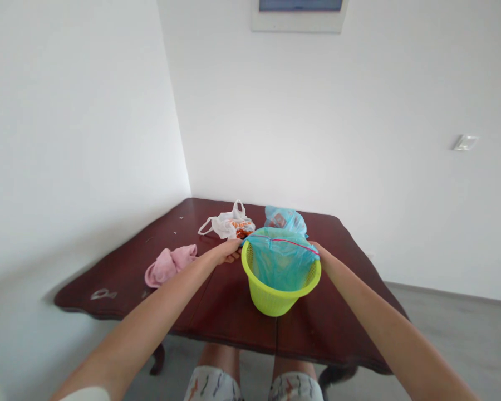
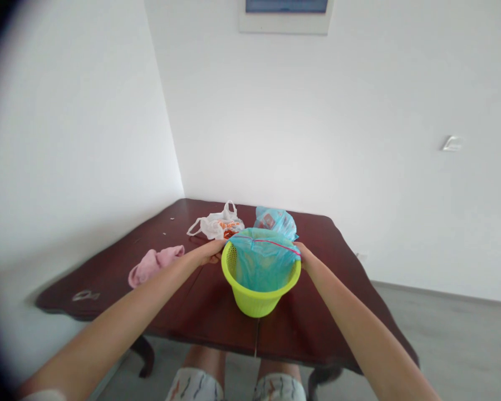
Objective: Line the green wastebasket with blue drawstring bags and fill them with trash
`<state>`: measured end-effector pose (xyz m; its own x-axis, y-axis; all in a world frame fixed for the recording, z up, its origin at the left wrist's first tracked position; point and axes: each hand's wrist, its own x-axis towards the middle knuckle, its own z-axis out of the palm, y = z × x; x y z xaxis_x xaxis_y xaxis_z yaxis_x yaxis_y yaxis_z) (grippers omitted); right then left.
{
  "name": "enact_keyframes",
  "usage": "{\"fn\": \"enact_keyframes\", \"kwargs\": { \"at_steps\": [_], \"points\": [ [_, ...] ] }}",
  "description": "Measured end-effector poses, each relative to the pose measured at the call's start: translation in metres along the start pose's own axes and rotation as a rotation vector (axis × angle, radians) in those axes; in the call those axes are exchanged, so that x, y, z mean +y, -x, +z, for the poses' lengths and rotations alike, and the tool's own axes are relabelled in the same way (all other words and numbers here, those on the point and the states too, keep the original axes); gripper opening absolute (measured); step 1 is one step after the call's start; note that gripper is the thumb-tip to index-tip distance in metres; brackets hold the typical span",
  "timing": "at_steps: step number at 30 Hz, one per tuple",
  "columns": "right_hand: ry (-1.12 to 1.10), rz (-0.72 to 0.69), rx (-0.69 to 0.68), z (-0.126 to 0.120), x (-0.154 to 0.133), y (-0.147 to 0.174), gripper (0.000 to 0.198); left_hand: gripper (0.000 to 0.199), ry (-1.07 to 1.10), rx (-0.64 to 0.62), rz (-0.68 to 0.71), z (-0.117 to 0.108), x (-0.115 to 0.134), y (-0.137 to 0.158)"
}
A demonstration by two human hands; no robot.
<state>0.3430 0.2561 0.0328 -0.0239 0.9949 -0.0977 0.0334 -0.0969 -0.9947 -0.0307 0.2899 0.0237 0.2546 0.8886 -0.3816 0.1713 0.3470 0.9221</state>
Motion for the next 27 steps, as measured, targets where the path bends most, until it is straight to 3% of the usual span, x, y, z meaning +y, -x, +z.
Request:
{"fn": "enact_keyframes", "kwargs": {
  "at_steps": [4, 7, 10, 12, 14, 19, 23, 27],
  "points": [
    [0.076, -0.132, 0.123, -0.018, -0.005, 0.018, 0.033, 0.036, -0.039, 0.085, 0.104, -0.019, -0.006, 0.032],
    [0.141, -0.262, 0.142, -0.037, -0.005, 0.047, 0.046, 0.057, -0.104, 0.078, 0.461, -0.028, -0.009, 0.068],
    [0.308, -0.408, 0.029, -0.047, 0.003, 0.080, 0.048, 0.064, -0.326, -0.073, 0.748, -0.025, -0.004, 0.099],
    [0.384, -0.485, 0.013, -0.048, 0.009, 0.098, 0.045, 0.052, -0.472, -0.098, 0.798, -0.020, 0.001, 0.112],
    [0.380, -0.508, 0.045, -0.046, 0.015, 0.111, 0.043, 0.046, -0.561, -0.047, 0.844, -0.016, 0.004, 0.119],
    [0.266, -0.546, 0.105, -0.041, 0.032, 0.133, 0.039, 0.043, -0.613, -0.043, 0.890, -0.018, -0.004, 0.122],
    [0.157, -0.636, 0.242, -0.030, 0.053, 0.143, 0.029, 0.036, -0.588, -0.043, 0.964, -0.013, -0.021, 0.128],
    [0.126, -0.749, 0.467, -0.005, 0.066, 0.150, 0.022, 0.020, -0.460, -0.017, 0.962, 0.003, -0.033, 0.141]
  ]
}}
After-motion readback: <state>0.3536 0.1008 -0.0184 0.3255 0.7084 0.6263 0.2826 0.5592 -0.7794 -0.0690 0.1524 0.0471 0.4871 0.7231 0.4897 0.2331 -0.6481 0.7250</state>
